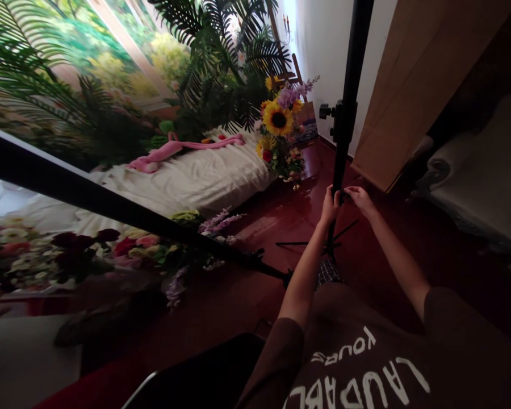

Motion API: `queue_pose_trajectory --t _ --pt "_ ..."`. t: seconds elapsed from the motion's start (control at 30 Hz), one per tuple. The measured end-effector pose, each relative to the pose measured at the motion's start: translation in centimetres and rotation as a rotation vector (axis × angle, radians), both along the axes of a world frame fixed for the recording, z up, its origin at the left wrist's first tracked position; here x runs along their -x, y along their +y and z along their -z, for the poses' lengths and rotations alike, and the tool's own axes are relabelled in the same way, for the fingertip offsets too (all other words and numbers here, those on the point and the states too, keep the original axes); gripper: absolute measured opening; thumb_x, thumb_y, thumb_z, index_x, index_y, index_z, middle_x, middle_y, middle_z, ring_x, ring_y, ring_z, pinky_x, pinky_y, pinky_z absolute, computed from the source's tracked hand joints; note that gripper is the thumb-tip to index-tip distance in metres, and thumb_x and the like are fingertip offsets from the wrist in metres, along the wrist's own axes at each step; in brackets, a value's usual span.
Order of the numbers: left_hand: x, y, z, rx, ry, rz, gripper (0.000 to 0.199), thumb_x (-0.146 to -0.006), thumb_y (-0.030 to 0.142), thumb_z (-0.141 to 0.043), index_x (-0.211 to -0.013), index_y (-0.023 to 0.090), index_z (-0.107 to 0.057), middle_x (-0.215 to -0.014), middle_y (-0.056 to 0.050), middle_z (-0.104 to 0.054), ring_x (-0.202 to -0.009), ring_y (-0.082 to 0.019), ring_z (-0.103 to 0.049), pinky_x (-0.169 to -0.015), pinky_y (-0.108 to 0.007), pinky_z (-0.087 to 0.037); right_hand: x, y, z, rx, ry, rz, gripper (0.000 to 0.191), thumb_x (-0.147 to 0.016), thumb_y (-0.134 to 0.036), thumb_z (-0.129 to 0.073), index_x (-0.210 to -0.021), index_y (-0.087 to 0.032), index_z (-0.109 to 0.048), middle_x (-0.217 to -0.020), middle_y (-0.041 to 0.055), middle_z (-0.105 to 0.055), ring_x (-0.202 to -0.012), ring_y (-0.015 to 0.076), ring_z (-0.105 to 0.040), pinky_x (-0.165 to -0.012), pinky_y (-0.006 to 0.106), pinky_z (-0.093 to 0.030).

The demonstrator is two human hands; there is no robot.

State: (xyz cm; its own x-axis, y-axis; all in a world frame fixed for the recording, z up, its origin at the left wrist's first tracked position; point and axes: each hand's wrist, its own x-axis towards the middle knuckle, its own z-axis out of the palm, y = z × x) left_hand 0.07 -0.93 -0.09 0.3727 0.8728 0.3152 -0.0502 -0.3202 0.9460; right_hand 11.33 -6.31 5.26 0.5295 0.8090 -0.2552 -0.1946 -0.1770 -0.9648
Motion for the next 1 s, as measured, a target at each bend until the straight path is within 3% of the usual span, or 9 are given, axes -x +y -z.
queue_pose_trajectory --t 0.13,0.33,0.47,0.57,0.7,0.77,0.83,0.93,1.0 --pt "0.0 0.0 -0.1 -0.020 -0.001 -0.003 0.043 -0.094 0.048 -0.042 -0.125 0.018 -0.045 -0.105 -0.010 -0.064 -0.090 -0.016 -0.061 -0.084 -0.031 -0.049 -0.9 -0.9 0.1 0.043 0.090 -0.147 0.023 -0.074 -0.036 -0.078 -0.079 -0.017 -0.065 -0.071 0.0016 -0.070 -0.057 0.0085 -0.062 -0.054 0.018 -0.049" --pt "0.0 -0.2 -0.3 -0.031 -0.008 -0.026 0.042 -0.094 0.048 -0.043 -0.125 0.020 -0.048 -0.105 -0.009 -0.064 -0.089 -0.016 -0.061 -0.084 -0.030 -0.048 -1.8 -0.9 1.0 -0.069 0.149 -0.173 0.037 -0.050 -0.036 -0.090 -0.074 -0.021 -0.067 -0.076 -0.0036 -0.071 -0.070 0.0080 -0.065 -0.064 0.017 -0.049" --pt "0.0 -0.3 -0.6 -0.031 -0.008 -0.042 0.042 -0.093 0.048 -0.043 -0.124 0.019 -0.050 -0.103 -0.009 -0.065 -0.089 -0.016 -0.061 -0.084 -0.029 -0.048 -2.2 -0.5 1.3 -0.154 0.095 -0.211 0.044 -0.041 -0.033 -0.091 -0.077 -0.023 -0.069 -0.081 -0.0034 -0.073 -0.081 0.0121 -0.067 -0.080 0.024 -0.052" --pt "0.1 -0.5 -0.8 -0.030 0.003 -0.028 0.043 -0.094 0.047 -0.043 -0.125 0.019 -0.048 -0.098 -0.008 -0.066 -0.084 -0.015 -0.061 -0.083 -0.029 -0.048 -2.6 -0.1 1.4 -0.198 0.001 -0.194 0.033 -0.042 -0.029 -0.088 -0.067 -0.022 -0.068 -0.088 -0.0009 -0.074 -0.089 0.0172 -0.068 -0.090 0.033 -0.052" --pt "0.2 -0.6 -0.9 -0.017 -0.007 -0.019 0.042 -0.094 0.047 -0.041 -0.126 0.020 -0.047 -0.093 -0.006 -0.065 -0.078 -0.013 -0.060 -0.080 -0.029 -0.048 -2.6 0.0 1.2 -0.207 -0.257 -0.116 0.020 -0.062 -0.031 -0.074 -0.051 -0.021 -0.061 -0.099 0.0014 -0.074 -0.099 0.0221 -0.066 -0.098 0.043 -0.050" --pt "0.2 -0.7 -0.9 -0.012 -0.010 -0.023 0.042 -0.094 0.048 -0.041 -0.125 0.021 -0.047 -0.091 -0.006 -0.065 -0.077 -0.013 -0.060 -0.079 -0.028 -0.049 -2.3 0.0 0.4 -0.244 -0.347 -0.087 0.016 -0.072 -0.030 -0.065 -0.059 -0.021 -0.064 -0.102 0.0025 -0.073 -0.104 0.0217 -0.065 -0.100 0.044 -0.049" --pt "0.1 -0.7 -0.8 0.000 -0.013 -0.018 0.043 -0.094 0.050 -0.042 -0.126 0.021 -0.047 -0.089 -0.005 -0.064 -0.076 -0.013 -0.060 -0.077 -0.028 -0.049 -1.7 0.0 -1.2 -0.318 -0.396 -0.076 0.012 -0.080 -0.031 -0.061 -0.082 -0.023 -0.070 -0.108 0.0032 -0.072 -0.108 0.0200 -0.064 -0.100 0.040 -0.050" --pt "0.1 -0.7 -0.7 0.024 -0.007 -0.016 0.045 -0.093 0.051 -0.042 -0.128 0.022 -0.046 -0.089 -0.005 -0.065 -0.076 -0.013 -0.061 -0.077 -0.028 -0.050 -0.2 0.6 -4.6 -0.394 -0.502 -0.145 0.042 -0.085 -0.039 -0.063 -0.126 -0.031 -0.057 -0.126 0.0033 -0.063 -0.116 0.0188 -0.060 -0.099 0.037 -0.052" --pt "0.0 -0.7 -0.8 0.037 0.005 -0.025 0.046 -0.094 0.051 -0.042 -0.129 0.022 -0.046 -0.092 -0.006 -0.066 -0.077 -0.014 -0.061 -0.077 -0.029 -0.050 0.9 1.5 -6.9 -0.444 -0.602 -0.202 0.064 -0.083 -0.045 -0.066 -0.141 -0.033 -0.041 -0.135 0.0041 -0.056 -0.121 0.0212 -0.057 -0.097 0.039 -0.053"
